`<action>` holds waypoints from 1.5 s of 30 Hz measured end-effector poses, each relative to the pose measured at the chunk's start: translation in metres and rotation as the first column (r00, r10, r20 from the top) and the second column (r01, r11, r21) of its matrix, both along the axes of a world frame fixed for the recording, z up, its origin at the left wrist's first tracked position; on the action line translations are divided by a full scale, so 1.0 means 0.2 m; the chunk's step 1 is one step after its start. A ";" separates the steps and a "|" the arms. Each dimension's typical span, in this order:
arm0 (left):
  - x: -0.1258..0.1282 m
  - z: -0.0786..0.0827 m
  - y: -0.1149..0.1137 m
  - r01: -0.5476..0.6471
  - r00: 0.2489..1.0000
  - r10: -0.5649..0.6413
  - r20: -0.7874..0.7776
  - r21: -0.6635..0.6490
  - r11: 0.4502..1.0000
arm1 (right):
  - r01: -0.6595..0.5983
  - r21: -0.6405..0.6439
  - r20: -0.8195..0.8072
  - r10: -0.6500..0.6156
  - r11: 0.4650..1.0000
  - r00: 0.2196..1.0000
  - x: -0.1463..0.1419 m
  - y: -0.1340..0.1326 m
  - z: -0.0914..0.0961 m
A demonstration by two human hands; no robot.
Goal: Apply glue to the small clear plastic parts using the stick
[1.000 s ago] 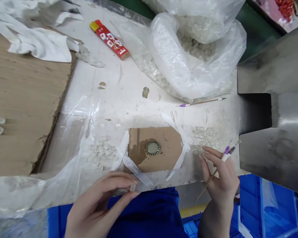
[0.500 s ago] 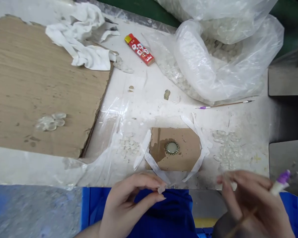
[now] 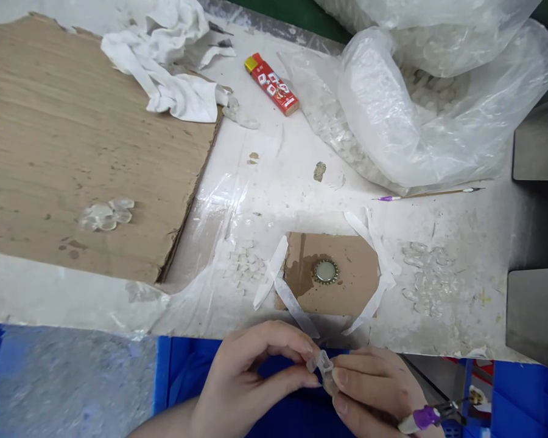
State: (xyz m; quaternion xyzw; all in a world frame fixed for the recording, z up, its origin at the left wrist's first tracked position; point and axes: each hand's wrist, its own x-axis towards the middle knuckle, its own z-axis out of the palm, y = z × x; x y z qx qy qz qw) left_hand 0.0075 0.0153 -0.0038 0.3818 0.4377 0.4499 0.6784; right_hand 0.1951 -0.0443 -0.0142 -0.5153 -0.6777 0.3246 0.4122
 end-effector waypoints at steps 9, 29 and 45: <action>-0.04 -0.02 -0.02 0.074 0.996 -0.072 -0.061 0.043 0.996 | -0.244 0.074 -0.231 0.255 0.967 0.939 0.00 0.18 0.04; -0.06 -0.01 0.02 0.213 0.928 -0.023 -0.371 0.482 0.850 | -0.180 -0.094 -0.715 0.060 0.979 0.697 -0.13 0.13 -0.04; -0.03 -0.02 -0.01 0.169 0.913 0.101 -0.394 0.594 0.786 | -0.143 0.014 -0.526 0.129 0.990 0.841 -0.20 0.18 -0.04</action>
